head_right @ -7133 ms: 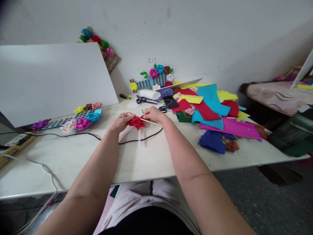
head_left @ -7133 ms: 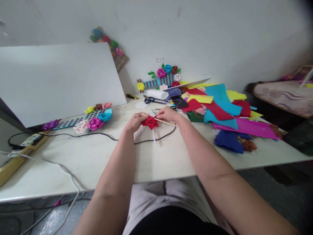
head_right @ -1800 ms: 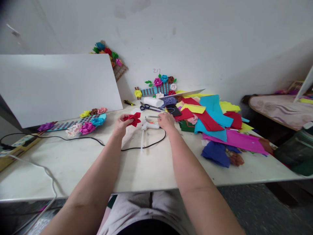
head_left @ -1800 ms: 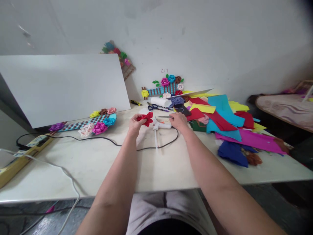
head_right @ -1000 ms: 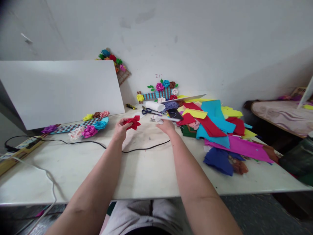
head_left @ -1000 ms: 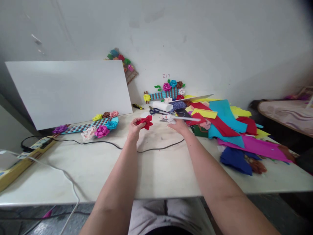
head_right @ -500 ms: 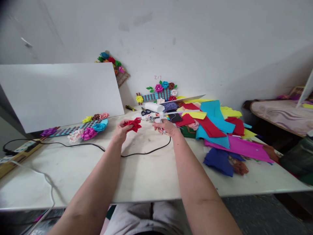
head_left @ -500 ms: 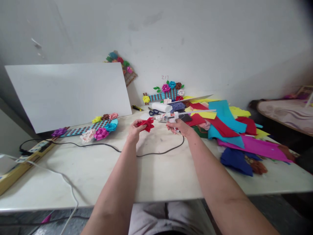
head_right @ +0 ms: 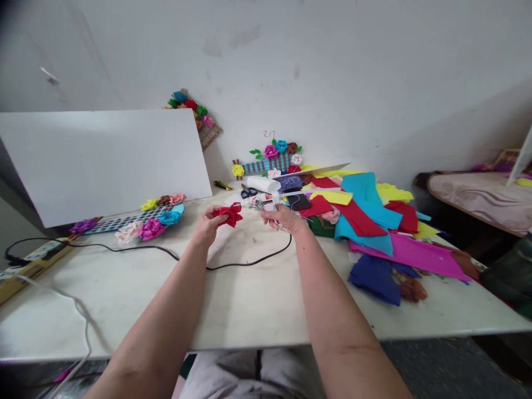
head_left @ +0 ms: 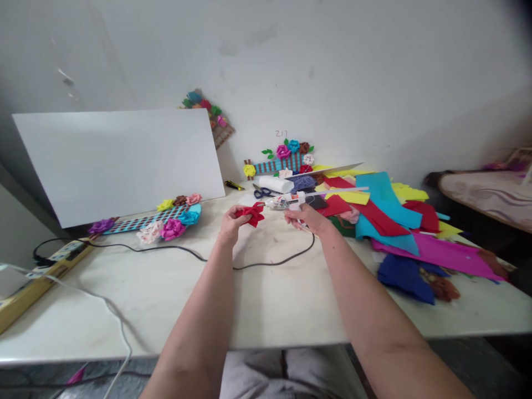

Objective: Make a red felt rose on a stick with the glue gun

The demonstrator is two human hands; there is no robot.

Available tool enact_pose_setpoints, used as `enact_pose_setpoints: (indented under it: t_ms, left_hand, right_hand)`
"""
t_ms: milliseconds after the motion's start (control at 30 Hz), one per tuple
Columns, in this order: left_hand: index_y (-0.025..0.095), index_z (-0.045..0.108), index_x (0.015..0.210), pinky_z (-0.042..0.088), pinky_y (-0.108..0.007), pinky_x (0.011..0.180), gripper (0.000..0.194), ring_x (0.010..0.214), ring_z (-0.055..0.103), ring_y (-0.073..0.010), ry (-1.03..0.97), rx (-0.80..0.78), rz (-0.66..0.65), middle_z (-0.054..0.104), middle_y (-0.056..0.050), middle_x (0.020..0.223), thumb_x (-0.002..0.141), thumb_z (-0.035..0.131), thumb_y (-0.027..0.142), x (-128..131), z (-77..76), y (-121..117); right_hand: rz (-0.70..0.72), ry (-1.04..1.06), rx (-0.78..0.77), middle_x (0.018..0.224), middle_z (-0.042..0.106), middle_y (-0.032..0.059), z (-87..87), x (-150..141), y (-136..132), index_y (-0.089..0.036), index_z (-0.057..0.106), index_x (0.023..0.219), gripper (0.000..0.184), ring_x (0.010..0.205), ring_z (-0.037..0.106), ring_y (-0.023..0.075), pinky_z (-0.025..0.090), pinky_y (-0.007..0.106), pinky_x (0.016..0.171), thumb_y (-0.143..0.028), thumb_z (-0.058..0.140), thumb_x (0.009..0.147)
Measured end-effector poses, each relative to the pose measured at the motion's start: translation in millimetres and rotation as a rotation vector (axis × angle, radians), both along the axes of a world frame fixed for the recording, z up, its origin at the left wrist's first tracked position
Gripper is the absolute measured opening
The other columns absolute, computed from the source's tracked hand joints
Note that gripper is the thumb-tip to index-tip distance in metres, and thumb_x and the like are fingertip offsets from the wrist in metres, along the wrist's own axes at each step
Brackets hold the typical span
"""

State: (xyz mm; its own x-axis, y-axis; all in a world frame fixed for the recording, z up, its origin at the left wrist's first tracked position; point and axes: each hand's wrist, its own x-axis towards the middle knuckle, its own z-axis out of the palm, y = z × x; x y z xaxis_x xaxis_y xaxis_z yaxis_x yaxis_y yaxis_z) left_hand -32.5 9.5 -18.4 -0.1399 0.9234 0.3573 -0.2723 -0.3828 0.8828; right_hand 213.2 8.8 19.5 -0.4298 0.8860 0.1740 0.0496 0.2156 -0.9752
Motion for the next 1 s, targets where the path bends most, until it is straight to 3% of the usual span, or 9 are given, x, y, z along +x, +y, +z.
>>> enact_pose_setpoints:
  t_ms: [600,1000]
  left_hand:
    - [0.015,0.066,0.074,0.049,-0.03,0.059,0.033,0.061,0.063,-0.0176,0.09,-0.007,0.038,0.069,-0.004,0.068,0.048,0.085,0.022,5.9,7.9,-7.0]
    - [0.017,0.063,0.07,0.052,-0.034,0.068,0.034,0.065,0.067,-0.0204,-0.078,-0.042,-0.07,0.07,-0.003,0.069,0.045,0.085,0.025,2.7,5.3,-5.6]
  right_hand:
    - [0.042,-0.026,0.053,0.057,0.056,-0.0012,-3.3,-2.6,3.9,-0.014,0.058,0.063,0.039,0.041,0.039,0.0045,0.03,0.021,0.038,-0.049,0.074,0.067]
    - [0.043,-0.041,0.065,0.055,0.056,-0.0017,-4.8,0.1,6.5,-0.014,0.057,0.061,0.039,0.038,0.04,0.0044,0.029,0.022,0.039,-0.048,0.073,0.068]
